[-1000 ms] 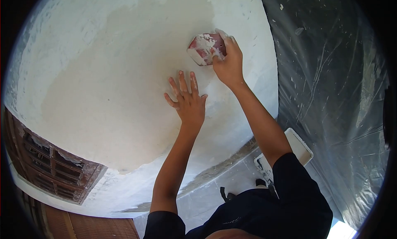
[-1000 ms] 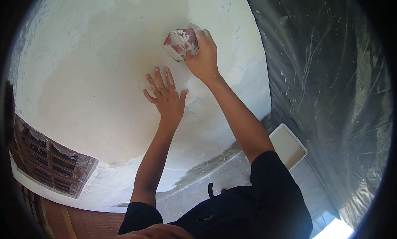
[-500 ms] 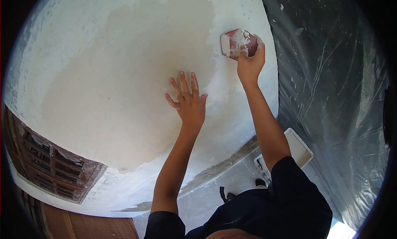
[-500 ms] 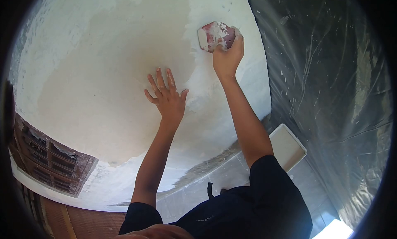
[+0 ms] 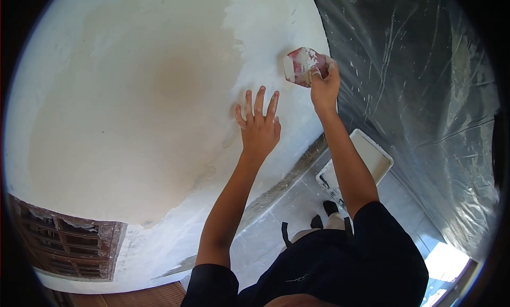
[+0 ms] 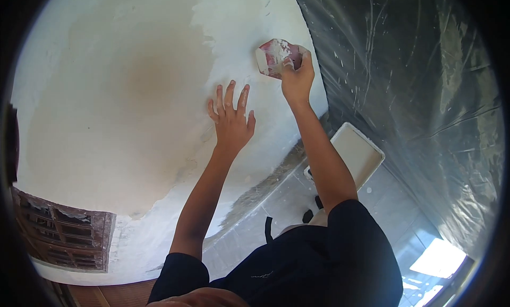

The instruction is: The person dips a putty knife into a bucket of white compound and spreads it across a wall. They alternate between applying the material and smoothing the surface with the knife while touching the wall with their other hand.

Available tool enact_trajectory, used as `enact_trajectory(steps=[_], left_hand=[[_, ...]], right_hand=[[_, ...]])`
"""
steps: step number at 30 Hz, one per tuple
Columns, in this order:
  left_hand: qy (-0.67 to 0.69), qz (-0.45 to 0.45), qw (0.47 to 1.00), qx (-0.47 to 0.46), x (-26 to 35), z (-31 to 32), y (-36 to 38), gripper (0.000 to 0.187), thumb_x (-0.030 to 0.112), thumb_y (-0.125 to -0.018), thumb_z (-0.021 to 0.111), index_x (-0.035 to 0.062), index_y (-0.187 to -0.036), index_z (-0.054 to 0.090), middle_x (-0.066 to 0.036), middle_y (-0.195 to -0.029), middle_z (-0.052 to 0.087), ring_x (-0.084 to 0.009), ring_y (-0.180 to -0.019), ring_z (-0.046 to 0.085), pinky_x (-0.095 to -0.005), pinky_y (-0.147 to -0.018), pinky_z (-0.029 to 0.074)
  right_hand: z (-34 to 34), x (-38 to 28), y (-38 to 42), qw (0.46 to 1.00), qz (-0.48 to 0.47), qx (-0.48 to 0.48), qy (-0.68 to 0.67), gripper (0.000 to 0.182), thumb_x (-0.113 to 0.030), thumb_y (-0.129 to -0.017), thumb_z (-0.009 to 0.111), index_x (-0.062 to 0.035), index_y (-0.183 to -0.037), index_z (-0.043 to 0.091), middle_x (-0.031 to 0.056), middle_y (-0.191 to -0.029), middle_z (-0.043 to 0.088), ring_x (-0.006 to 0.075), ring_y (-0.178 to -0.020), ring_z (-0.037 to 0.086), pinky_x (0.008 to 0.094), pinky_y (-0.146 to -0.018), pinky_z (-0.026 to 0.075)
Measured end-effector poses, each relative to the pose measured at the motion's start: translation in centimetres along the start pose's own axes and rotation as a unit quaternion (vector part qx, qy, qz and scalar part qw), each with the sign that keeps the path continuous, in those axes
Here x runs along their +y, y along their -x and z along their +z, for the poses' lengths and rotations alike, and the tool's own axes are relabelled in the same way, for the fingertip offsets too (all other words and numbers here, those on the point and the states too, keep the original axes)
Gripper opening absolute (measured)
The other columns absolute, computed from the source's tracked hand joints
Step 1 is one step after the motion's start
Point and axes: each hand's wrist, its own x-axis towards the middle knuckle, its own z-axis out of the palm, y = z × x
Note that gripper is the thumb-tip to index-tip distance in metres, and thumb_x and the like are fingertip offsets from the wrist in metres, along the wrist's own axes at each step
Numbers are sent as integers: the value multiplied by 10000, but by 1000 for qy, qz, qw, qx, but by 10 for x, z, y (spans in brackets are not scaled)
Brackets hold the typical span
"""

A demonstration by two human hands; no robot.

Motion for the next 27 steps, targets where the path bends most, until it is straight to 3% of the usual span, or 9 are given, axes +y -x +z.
enact_trajectory(steps=[12,14,15,19,21,27], left_hand=[[209,51,955,-206,76,65,98,746,186,-750,689,164,-1426,375,-107,-1487,267,-346,-1377,243,-547,-1059,230],[232,52,942,-238,92,74,121,745,191,-747,700,154,-1419,380,-105,-1479,276,-339,-1374,250,-543,-1060,234],[242,59,938,-242,98,79,133,743,193,-749,702,141,-1416,379,-103,-1475,278,-339,-1369,260,-547,-1053,247],[276,66,916,-283,119,93,175,735,197,-758,702,133,-1415,378,-109,-1464,294,-340,-1351,291,-529,-1045,277],[306,65,896,-314,127,100,193,731,202,-769,700,126,-1418,371,-128,-1451,314,-342,-1325,330,-511,-1037,309],[328,42,851,-408,147,119,234,730,209,-797,684,93,-1429,337,-162,-1435,333,-362,-1277,393,-500,-1007,363]], right_hand=[[-145,68,101,959,128,48,247,225,-21,-844,573,12,-1066,575,165,-939,668,253,-869,661,335,-799,487],[-171,68,121,932,155,26,326,200,-51,-853,578,6,-1044,572,189,-916,670,297,-864,671,349,-777,492],[-178,64,132,914,156,37,373,172,-56,-857,556,1,-1019,565,223,-917,668,378,-880,663,397,-784,495],[-211,68,167,857,201,32,473,180,-47,-855,528,-1,-1026,560,246,-947,664,443,-926,631,453,-805,485],[-225,71,185,852,202,4,482,228,-31,-837,521,1,-1058,568,272,-946,654,459,-932,614,491,-806,475],[-258,94,232,820,220,-77,523,348,30,-745,521,2,-1083,597,302,-893,635,461,-884,616,498,-806,493]])
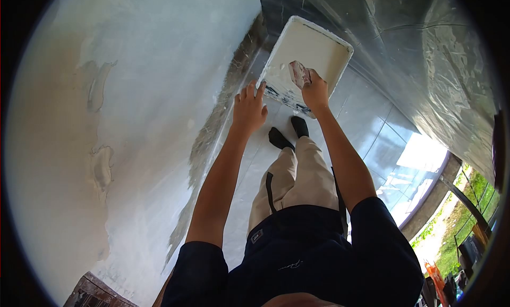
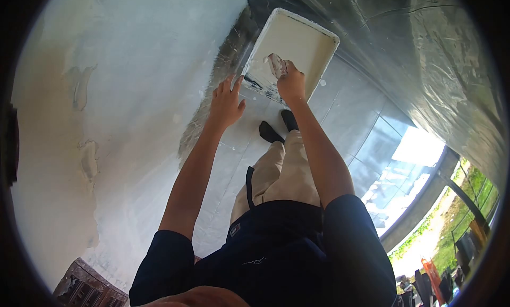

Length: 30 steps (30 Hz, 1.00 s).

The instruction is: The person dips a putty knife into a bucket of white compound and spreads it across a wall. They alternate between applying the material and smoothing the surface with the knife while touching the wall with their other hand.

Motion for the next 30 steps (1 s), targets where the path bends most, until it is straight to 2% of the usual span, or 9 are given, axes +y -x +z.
enact_trajectory(steps=[7,9,13,15,16,18,21,28,30], left_hand=[[126,-119,984,-47,-5,70,2,704,214,-830,656,21,-1420,324,-222,-1347,424,-399,-1215,446,-492,-980,403],[245,-204,943,-98,-9,90,2,686,295,-892,592,-14,-1425,292,-223,-1354,445,-399,-1254,429,-498,-998,385],[431,-231,865,-113,-39,159,5,675,390,-957,481,-51,-1425,274,-258,-1395,416,-390,-1282,421,-455,-1014,384],[564,-264,772,-131,-46,172,6,796,564,-956,412,-19,-1467,235,-209,-1499,322,-303,-1389,311,-402,-1111,258],[564,-266,771,-132,-39,159,1,796,564,-956,412,-19,-1467,235,-209,-1499,322,-303,-1389,311,-402,-1111,258],[628,-352,684,-115,-23,136,-4,897,693,-919,278,0,-1484,208,-198,-1513,301,-299,-1414,260,-469,-1145,141],[654,-384,642,-109,-30,135,-18,971,749,-888,179,-4,-1499,137,-188,-1538,254,-291,-1431,214,-503,-1146,54],[760,-334,544,-125,-34,128,-33,1047,766,-861,188,-61,-1485,36,-214,-1560,166,-302,-1449,155,-449,-1147,-65],[786,-349,498,-115,-34,131,-38,1066,775,-849,184,-70,-1481,34,-226,-1560,151,-301,-1460,112,-442,-1143,-89]], right_hand=[[43,47,36,993,-23,-99,60,410,63,-729,513,3,-1129,580,289,-914,644,441,-872,632,498,-794,508],[54,51,50,990,-21,-111,89,384,54,-735,533,2,-1113,578,265,-913,650,436,-871,639,489,-781,521],[81,64,66,976,-27,-133,172,326,23,-741,566,-5,-1066,575,203,-939,640,414,-905,655,436,-763,552],[98,75,75,965,-153,-54,207,334,3,-762,569,-5,-1095,577,207,-1021,642,380,-989,648,424,-805,550],[104,76,77,965,-153,-56,207,334,3,-762,569,-5,-1095,577,207,-1021,642,380,-989,648,424,-805,550],[116,76,86,949,-190,-46,249,321,-41,-789,580,1,-1107,598,220,-1115,632,376,-1085,616,425,-867,536],[134,80,94,941,-175,-72,281,310,-84,-800,593,2,-1095,629,235,-1181,612,391,-1098,610,436,-892,528],[142,76,96,925,-180,-94,320,257,-102,-763,616,52,-958,679,296,-1098,631,438,-1028,634,440,-825,555],[142,70,101,910,-183,-105,357,258,-105,-776,605,31,-984,672,266,-1073,638,411,-1041,629,427,-831,552]])
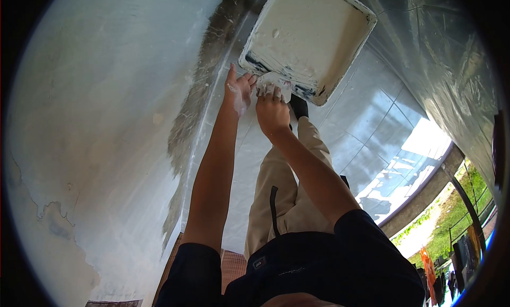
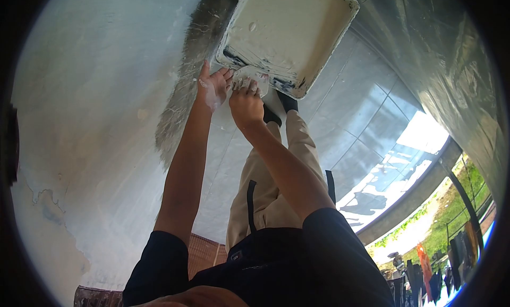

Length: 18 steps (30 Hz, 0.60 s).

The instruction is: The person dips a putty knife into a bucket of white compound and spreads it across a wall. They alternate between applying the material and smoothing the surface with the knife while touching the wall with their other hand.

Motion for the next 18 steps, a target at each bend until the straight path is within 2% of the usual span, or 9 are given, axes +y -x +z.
enact_trajectory(steps=[5,6,9,11,13,14,15,17,18], left_hand=[[-2,-11,999,-31,7,-5,5,1062,777,-847,145,-65,-1483,28,-229,-1562,138,-290,-1463,109,-441,-1140,-102],[-24,-14,999,-28,7,-5,7,1062,779,-845,136,-63,-1484,29,-231,-1562,134,-288,-1462,117,-443,-1138,-106],[-32,-17,999,-25,8,-3,8,1055,775,-849,118,-62,-1484,29,-234,-1563,124,-284,-1463,115,-451,-1134,-121],[-52,-15,998,-22,5,-4,6,1048,771,-852,110,-60,-1485,34,-232,-1562,129,-283,-1463,116,-453,-1133,-122],[-73,-15,997,-20,2,-4,6,1041,768,-855,102,-58,-1486,40,-231,-1562,135,-282,-1463,117,-456,-1132,-122],[-85,-16,996,-20,2,-4,7,1035,767,-856,96,-50,-1489,59,-224,-1560,155,-282,-1460,129,-461,-1132,-115],[-98,-16,995,-20,1,-4,7,1029,767,-857,90,-43,-1492,77,-217,-1557,175,-282,-1456,141,-466,-1131,-108],[-95,-16,995,-20,-2,-6,6,1018,763,-863,99,-40,-1490,115,-207,-1551,206,-279,-1452,158,-465,-1125,-125],[-93,-16,995,-21,-2,-5,7,1009,760,-870,107,-36,-1487,153,-196,-1545,237,-276,-1448,175,-465,-1120,-142]], right_hand=[[-17,-7,25,999,-45,15,19,184,-91,-789,593,5,-934,653,211,-1005,651,361,-993,647,378,-766,567],[-27,-9,29,996,-4,-52,-76,164,-65,-795,586,-10,-943,627,160,-917,649,312,-887,670,367,-710,564],[-40,0,41,973,82,-32,-215,198,-38,-793,593,-19,-990,597,134,-854,629,277,-797,669,390,-665,547],[-42,8,38,948,156,-19,-275,139,-1,-770,583,-11,-909,576,157,-807,619,317,-753,643,360,-643,522],[-30,22,35,838,346,55,-419,123,-29,-827,592,-24,-944,556,105,-818,616,246,-708,640,345,-634,502],[-17,29,37,678,425,29,-598,97,-24,-861,564,-40,-951,534,73,-876,610,217,-777,621,320,-697,483],[-20,31,31,678,425,29,-599,97,-24,-861,564,-40,-951,534,73,-876,610,217,-777,621,320,-697,483],[-28,35,21,405,536,78,-737,149,-3,-876,552,-54,-1011,514,68,-991,588,193,-890,596,325,-781,481],[-23,34,18,296,563,83,-767,235,40,-885,523,-62,-1095,497,77,-1096,571,185,-990,579,346,-902,484]])
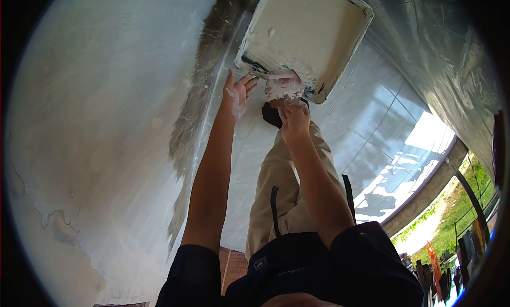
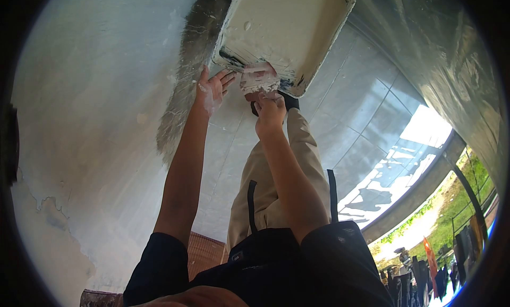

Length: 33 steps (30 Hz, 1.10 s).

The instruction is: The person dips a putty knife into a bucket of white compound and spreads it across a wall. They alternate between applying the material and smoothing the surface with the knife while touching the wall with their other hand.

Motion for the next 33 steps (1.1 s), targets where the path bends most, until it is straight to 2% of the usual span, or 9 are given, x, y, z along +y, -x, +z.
enact_trajectory(steps=[4,14,17,21,23,25,27,31,33], left_hand=[[-18,-3,1000,4,-2,1,2,1003,759,-870,97,-27,-1489,166,-182,-1536,270,-278,-1441,190,-476,-1119,-135],[53,1,998,-41,-11,-9,-5,958,738,-879,112,8,-1491,208,-159,-1550,251,-295,-1450,135,-494,-1122,-104],[37,10,998,-41,-6,-5,2,948,736,-885,115,14,-1490,223,-156,-1549,256,-291,-1455,114,-506,-1111,-136],[-33,6,999,4,-8,-7,8,940,731,-886,109,22,-1495,204,-145,-1555,244,-277,-1467,74,-499,-1114,-149],[-24,2,1000,-6,-13,-9,4,939,731,-886,113,24,-1498,197,-142,-1555,247,-279,-1468,72,-498,-1115,-146],[-15,-1,1000,-14,-16,-7,3,937,732,-887,117,27,-1501,190,-140,-1555,249,-280,-1469,70,-498,-1116,-143],[-10,3,1000,-17,-22,0,4,938,734,-887,124,28,-1503,184,-146,-1549,263,-283,-1467,89,-501,-1126,-107],[-13,12,999,-36,-27,14,9,938,735,-888,136,28,-1503,182,-151,-1542,276,-291,-1461,119,-503,-1135,-67],[2,13,999,-40,-33,16,9,935,734,-889,147,30,-1503,188,-156,-1539,280,-301,-1456,140,-502,-1139,-50]], right_hand=[[11,20,-10,980,42,-73,-182,353,115,-884,474,-91,-1169,503,56,-1135,575,213,-1055,581,407,-1033,476],[3,65,-16,979,77,-45,-184,324,137,-843,530,-63,-1098,538,78,-1070,620,216,-971,641,407,-935,548],[-12,74,13,986,102,-78,-106,264,73,-867,543,-42,-1102,511,87,-1082,593,218,-917,639,369,-911,550],[-34,57,29,972,-28,-50,226,196,-13,-858,582,-16,-1040,510,94,-985,617,200,-887,640,316,-776,516],[-32,21,37,882,-191,-60,427,135,-1,-831,572,1,-948,505,173,-973,642,271,-885,670,345,-758,522],[-37,0,11,753,-402,-86,514,169,11,-851,543,-1,-1018,525,133,-863,635,190,-849,649,309,-732,482],[-24,-33,0,758,-459,-130,445,170,29,-848,529,-4,-1013,548,162,-935,660,277,-877,665,351,-746,492],[20,-104,-18,638,-513,-141,557,276,82,-799,507,20,-1065,546,244,-1024,633,434,-978,596,410,-815,496],[36,-120,-30,598,-536,-148,577,314,97,-774,505,23,-1076,546,245,-1031,629,432,-972,600,424,-821,497]])
